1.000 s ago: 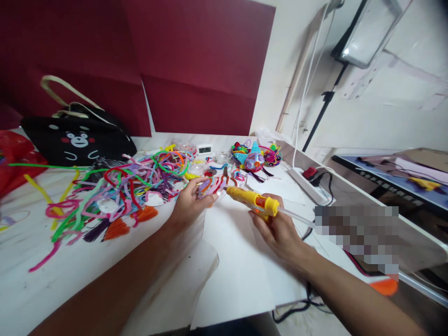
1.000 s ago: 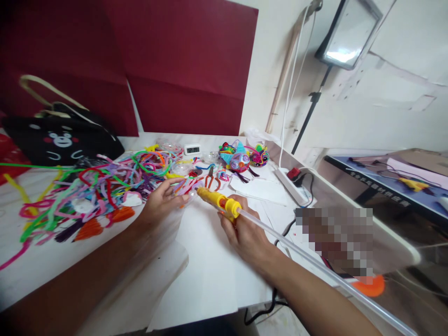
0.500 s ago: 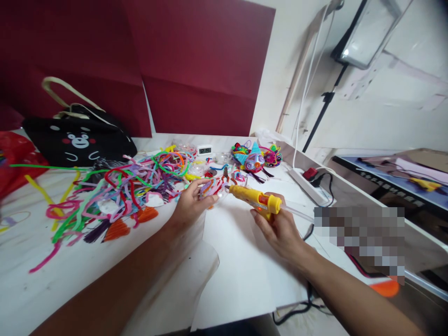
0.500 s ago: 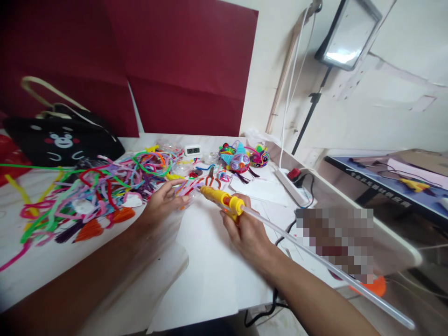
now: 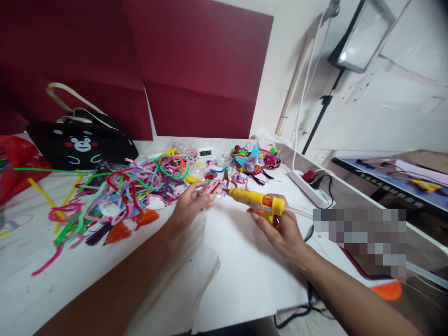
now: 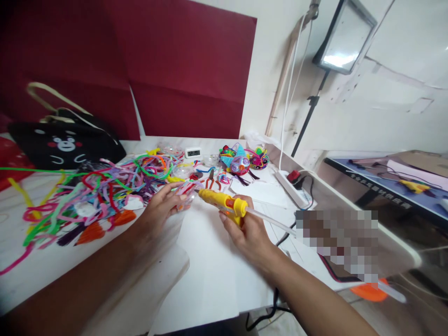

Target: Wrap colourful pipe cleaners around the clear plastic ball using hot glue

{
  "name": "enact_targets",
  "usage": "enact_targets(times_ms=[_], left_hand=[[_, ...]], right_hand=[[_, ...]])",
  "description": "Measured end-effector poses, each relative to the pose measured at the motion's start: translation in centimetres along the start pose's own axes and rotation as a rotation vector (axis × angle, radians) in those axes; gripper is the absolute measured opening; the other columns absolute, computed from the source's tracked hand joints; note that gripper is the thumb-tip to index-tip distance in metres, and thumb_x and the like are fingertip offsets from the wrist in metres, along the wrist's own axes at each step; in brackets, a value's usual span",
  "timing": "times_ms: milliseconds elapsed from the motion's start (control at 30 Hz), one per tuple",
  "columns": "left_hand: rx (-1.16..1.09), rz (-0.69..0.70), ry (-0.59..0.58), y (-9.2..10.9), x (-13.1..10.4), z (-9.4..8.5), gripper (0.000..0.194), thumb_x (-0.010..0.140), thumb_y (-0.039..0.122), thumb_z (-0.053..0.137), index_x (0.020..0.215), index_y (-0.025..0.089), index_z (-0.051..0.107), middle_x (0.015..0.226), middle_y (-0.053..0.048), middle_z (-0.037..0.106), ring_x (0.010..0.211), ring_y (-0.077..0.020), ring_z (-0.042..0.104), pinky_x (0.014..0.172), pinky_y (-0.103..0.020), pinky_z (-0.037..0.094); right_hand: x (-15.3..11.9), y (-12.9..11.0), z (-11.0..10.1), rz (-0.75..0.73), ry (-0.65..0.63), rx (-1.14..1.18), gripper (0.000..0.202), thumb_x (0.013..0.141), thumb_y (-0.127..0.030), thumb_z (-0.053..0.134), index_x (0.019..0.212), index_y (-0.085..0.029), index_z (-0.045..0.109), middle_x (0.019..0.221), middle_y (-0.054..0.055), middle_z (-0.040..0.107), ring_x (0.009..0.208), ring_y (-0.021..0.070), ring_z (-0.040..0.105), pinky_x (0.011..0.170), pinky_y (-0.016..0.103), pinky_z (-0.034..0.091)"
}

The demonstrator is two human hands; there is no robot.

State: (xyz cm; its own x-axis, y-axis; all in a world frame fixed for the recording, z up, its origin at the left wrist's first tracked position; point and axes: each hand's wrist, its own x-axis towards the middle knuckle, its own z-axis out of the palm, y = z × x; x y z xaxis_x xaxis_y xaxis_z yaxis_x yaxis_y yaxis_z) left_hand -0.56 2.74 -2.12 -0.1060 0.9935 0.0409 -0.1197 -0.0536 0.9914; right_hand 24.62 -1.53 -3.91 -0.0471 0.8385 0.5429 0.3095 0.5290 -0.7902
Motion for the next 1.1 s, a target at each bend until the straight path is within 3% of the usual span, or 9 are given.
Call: enact_targets(times_ms=[233, 333, 433, 567, 767, 867, 933, 1033, 1100], left_hand=[[-0.068, -0.049, 0.068, 0.9, 0.1, 0.4, 0.061, 0.055, 0.034, 0.093, 0.111, 0.021, 0.071, 0.093, -0.001, 0.081, 0.088, -0.0207, 0.075, 0.081, -0.035, 0.062], [-0.075, -0.053, 0.076, 0.8, 0.3, 0.4, 0.062, 0.053, 0.033, 0.093, 0.111, 0.022, 0.070, 0.090, 0.000, 0.079, 0.087, -0.0204, 0.074, 0.081, -0.035, 0.062], [-0.080, -0.051, 0.081, 0.7, 0.5, 0.3, 0.063, 0.053, 0.034, 0.092, 0.110, 0.022, 0.070, 0.087, 0.001, 0.077, 0.086, -0.0202, 0.074, 0.081, -0.035, 0.062], [-0.072, -0.032, 0.054, 0.7, 0.5, 0.2, 0.061, 0.055, 0.035, 0.091, 0.111, 0.023, 0.069, 0.084, 0.003, 0.075, 0.083, -0.0202, 0.075, 0.082, -0.037, 0.062], [-0.057, -0.004, 0.023, 0.6, 0.2, 0.2, 0.058, 0.057, 0.036, 0.093, 0.110, 0.022, 0.071, 0.082, 0.003, 0.074, 0.085, -0.0213, 0.076, 0.082, -0.037, 0.062], [-0.056, -0.003, 0.018, 0.6, 0.2, 0.3, 0.059, 0.057, 0.035, 0.094, 0.110, 0.022, 0.071, 0.084, 0.002, 0.075, 0.088, -0.0227, 0.077, 0.083, -0.038, 0.062], [-0.053, -0.006, 0.015, 0.5, 0.2, 0.3, 0.059, 0.057, 0.036, 0.094, 0.111, 0.022, 0.072, 0.085, 0.002, 0.076, 0.087, -0.0231, 0.077, 0.083, -0.038, 0.062], [-0.047, -0.011, 0.007, 0.5, 0.2, 0.3, 0.061, 0.057, 0.036, 0.094, 0.112, 0.021, 0.072, 0.084, 0.002, 0.076, 0.086, -0.0228, 0.076, 0.083, -0.038, 0.062], [-0.049, -0.016, 0.002, 0.5, 0.2, 0.3, 0.062, 0.057, 0.037, 0.093, 0.112, 0.021, 0.071, 0.086, 0.001, 0.077, 0.085, -0.0221, 0.076, 0.084, -0.038, 0.061]], right_hand=[[2.0, -0.1, -0.8, 0.413, -0.033, 0.150, 0.043, 0.074, -0.047, 0.089, 0.101, -0.024, 0.065, 0.089, 0.005, 0.078, 0.060, 0.0176, 0.062, 0.051, 0.032, 0.050], [2.6, 0.8, -0.7, 0.531, -0.161, 0.168, 0.046, 0.066, -0.049, 0.090, 0.093, -0.023, 0.064, 0.065, -0.003, 0.066, 0.048, 0.0136, 0.052, 0.045, 0.028, 0.041], [2.9, 1.4, -0.5, 0.584, -0.329, 0.220, 0.042, 0.068, -0.051, 0.088, 0.087, -0.022, 0.063, 0.060, -0.004, 0.063, 0.046, 0.0126, 0.051, 0.046, 0.027, 0.041], [3.0, 1.9, -0.6, 0.550, -0.450, 0.108, 0.038, 0.080, -0.057, 0.078, 0.087, -0.022, 0.065, 0.067, 0.002, 0.070, 0.050, 0.0161, 0.059, 0.050, 0.030, 0.048], [3.2, 2.5, -2.1, 0.294, -0.242, -0.327, 0.026, 0.089, -0.041, 0.084, 0.078, -0.023, 0.069, 0.059, 0.004, 0.066, 0.054, 0.0200, 0.058, 0.052, 0.032, 0.036], [4.2, 1.6, -2.2, 0.179, -0.248, -0.396, 0.013, 0.089, -0.029, 0.085, 0.082, -0.023, 0.076, 0.068, 0.007, 0.071, 0.061, 0.0217, 0.062, 0.060, 0.034, 0.040], [5.4, 1.1, -1.5, 0.107, -0.300, -0.396, 0.002, 0.089, -0.022, 0.082, 0.088, -0.023, 0.080, 0.079, 0.007, 0.077, 0.067, 0.0210, 0.065, 0.066, 0.033, 0.044], [7.6, 0.8, 0.7, 0.066, -0.371, -0.358, 0.015, 0.089, -0.017, 0.079, 0.103, -0.022, 0.083, 0.091, 0.004, 0.081, 0.069, 0.0167, 0.065, 0.069, 0.030, 0.049], [9.1, 1.2, 2.3, 0.060, -0.405, -0.333, 0.021, 0.088, -0.011, 0.078, 0.106, -0.021, 0.083, 0.087, 0.002, 0.080, 0.063, 0.0133, 0.062, 0.068, 0.028, 0.048]])
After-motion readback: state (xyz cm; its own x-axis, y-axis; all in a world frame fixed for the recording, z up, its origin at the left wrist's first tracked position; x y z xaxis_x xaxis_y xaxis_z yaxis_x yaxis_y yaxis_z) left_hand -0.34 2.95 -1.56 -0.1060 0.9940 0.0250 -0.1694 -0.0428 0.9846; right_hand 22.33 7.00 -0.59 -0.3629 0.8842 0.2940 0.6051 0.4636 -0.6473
